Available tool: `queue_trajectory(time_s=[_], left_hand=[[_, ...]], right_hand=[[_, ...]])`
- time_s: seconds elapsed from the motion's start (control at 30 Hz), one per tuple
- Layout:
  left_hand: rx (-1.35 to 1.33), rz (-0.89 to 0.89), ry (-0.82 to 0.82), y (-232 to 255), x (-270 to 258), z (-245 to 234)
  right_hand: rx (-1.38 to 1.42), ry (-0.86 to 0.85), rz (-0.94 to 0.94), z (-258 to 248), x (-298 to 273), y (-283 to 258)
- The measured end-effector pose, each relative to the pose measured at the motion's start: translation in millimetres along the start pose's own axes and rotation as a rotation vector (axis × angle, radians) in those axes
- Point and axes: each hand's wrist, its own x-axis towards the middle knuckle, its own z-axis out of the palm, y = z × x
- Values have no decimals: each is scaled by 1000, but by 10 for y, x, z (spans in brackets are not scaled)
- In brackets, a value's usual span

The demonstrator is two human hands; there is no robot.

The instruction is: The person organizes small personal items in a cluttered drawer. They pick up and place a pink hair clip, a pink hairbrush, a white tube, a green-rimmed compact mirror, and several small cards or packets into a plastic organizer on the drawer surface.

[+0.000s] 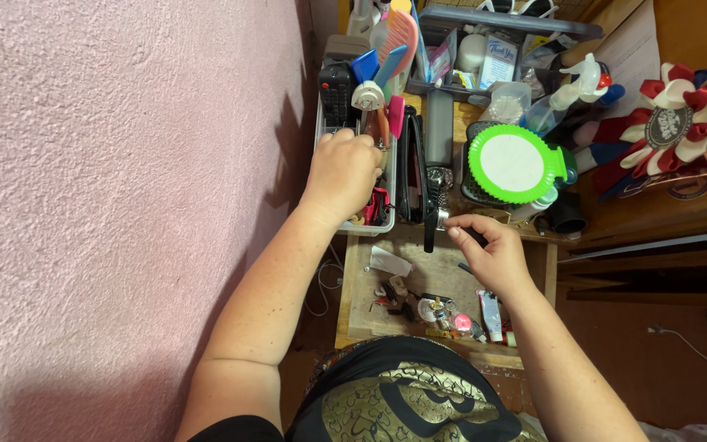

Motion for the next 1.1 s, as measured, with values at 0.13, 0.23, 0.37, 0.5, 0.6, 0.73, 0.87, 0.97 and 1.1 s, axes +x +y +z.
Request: queue_trajectory(time_s=[0.13, 0.23, 0.37, 0.5, 0.6, 0.73, 0.87, 0.97, 1.1], left_hand=[[52, 69, 20, 15, -4, -2], [87, 107, 4, 14, 8, 57], [52, 97, 27, 12, 12, 136], [5, 79, 59, 21, 31, 180], [48, 87, 68, 40, 68, 170], [75, 80, 85, 32, 90, 78], [155, 81, 50, 66, 115, -2], [143, 82, 62, 52, 103, -48], [139, 80, 41, 45, 92, -24]], right_hand=[[-4, 2, 7, 4, -20, 30], [-9, 1, 7, 19, -36, 41], [6, -2, 1, 4, -41, 54], [19, -2, 27, -12, -45, 86], [19, -1, 20, -15, -45, 110], [28, -2, 16, -19, -47, 131], [29, 4, 21, -26, -53, 115], [23, 0, 42, -33, -70, 111], [29, -3, 42, -33, -69, 126]])
